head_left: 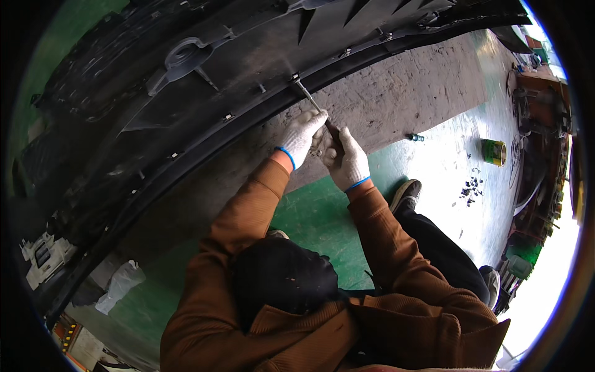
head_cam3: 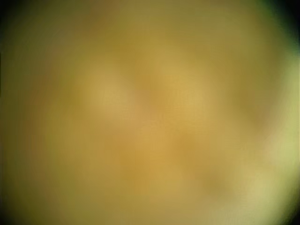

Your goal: The person is assembling a car part, likely a bumper or trim piece, using a screwdriver to tighten screws. They are working on a large black plastic component, securing it with multiple screws.

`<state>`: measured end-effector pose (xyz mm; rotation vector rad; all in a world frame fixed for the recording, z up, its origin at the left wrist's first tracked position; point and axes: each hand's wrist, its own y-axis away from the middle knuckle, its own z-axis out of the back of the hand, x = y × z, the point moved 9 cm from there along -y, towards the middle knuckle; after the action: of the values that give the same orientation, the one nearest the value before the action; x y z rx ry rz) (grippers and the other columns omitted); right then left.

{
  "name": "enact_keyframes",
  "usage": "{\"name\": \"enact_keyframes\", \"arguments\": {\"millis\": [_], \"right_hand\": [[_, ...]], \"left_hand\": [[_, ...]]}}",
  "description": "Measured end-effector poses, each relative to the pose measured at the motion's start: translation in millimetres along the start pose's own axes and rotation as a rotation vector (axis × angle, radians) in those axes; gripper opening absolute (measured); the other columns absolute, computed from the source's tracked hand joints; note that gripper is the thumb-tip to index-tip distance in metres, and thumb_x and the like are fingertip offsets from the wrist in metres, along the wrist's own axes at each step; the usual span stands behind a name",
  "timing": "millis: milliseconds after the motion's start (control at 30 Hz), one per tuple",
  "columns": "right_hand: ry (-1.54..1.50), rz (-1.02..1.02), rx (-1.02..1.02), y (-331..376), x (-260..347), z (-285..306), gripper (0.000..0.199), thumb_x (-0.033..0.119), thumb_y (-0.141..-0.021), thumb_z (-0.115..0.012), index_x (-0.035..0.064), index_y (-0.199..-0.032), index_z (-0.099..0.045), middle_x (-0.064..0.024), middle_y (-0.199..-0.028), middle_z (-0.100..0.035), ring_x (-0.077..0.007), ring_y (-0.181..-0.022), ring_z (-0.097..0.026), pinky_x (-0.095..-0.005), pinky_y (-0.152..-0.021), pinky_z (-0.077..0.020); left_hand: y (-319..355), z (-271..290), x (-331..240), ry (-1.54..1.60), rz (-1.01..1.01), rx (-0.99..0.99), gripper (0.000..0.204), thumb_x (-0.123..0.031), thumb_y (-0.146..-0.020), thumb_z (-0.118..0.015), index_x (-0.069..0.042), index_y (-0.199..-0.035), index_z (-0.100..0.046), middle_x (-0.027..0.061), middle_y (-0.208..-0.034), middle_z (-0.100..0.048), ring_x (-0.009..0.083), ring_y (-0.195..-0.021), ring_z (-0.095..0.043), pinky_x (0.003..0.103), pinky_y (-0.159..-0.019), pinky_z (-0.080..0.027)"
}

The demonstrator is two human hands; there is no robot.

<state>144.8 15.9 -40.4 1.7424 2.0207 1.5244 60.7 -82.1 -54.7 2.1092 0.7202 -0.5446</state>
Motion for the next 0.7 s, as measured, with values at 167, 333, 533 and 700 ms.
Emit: {"name": "enact_keyframes", "arguments": {"millis": [167, 333, 533, 700], "right_hand": [[-0.118, -0.167, 0.226, 5, -11, -13, 0.040, 0.038, -0.109, -0.058, 0.0106, -0.139, -0.059, -0.0022, -0.093, -0.063, -0.0111, -0.071, -0.055, -0.0264, -0.064, -0.0464], [0.439, 0.310, -0.119, 16, 13, -8, 0.047, 0.020, -0.107, -0.061, 0.0013, -0.149, -0.050, -0.0066, -0.103, -0.065, -0.0135, -0.078, -0.058, -0.0278, -0.073, -0.0503], [-0.046, -0.095, 0.056, 8, -11, -8, 0.052, 0.046, -0.111, -0.051, 0.0051, -0.142, -0.059, 0.0005, -0.086, -0.059, -0.0097, -0.069, -0.048, -0.0263, -0.064, -0.0414], [0.288, 0.303, -0.122, 19, 5, -10, 0.042, 0.034, -0.110, -0.059, 0.0032, -0.138, -0.060, -0.0045, -0.101, -0.062, -0.0114, -0.078, -0.055, -0.0285, -0.070, -0.0475]], "left_hand": [[-3, -1, -5, -0.027, 0.015, 0.073, 0.019, -0.026, -0.102, -0.072, -0.007, -0.100, -0.074, -0.0075, -0.070, -0.049, 0.0036, -0.056, -0.037, 0.024, -0.052, -0.026], [-12, 7, -15, -0.393, -0.151, -0.164, 0.023, -0.031, -0.097, -0.079, -0.009, -0.097, -0.073, -0.0091, -0.067, -0.049, 0.0020, -0.054, -0.039, 0.023, -0.049, -0.028], [-6, 3, -6, -0.195, 0.012, -0.008, 0.028, -0.032, -0.097, -0.079, -0.004, -0.099, -0.076, -0.0014, -0.080, -0.066, 0.0091, -0.071, -0.054, 0.030, -0.064, -0.043], [-7, 9, -15, -0.484, -0.089, -0.137, 0.027, -0.034, -0.095, -0.081, -0.008, -0.099, -0.075, -0.0050, -0.076, -0.062, 0.0046, -0.066, -0.049, 0.025, -0.058, -0.039]]}}
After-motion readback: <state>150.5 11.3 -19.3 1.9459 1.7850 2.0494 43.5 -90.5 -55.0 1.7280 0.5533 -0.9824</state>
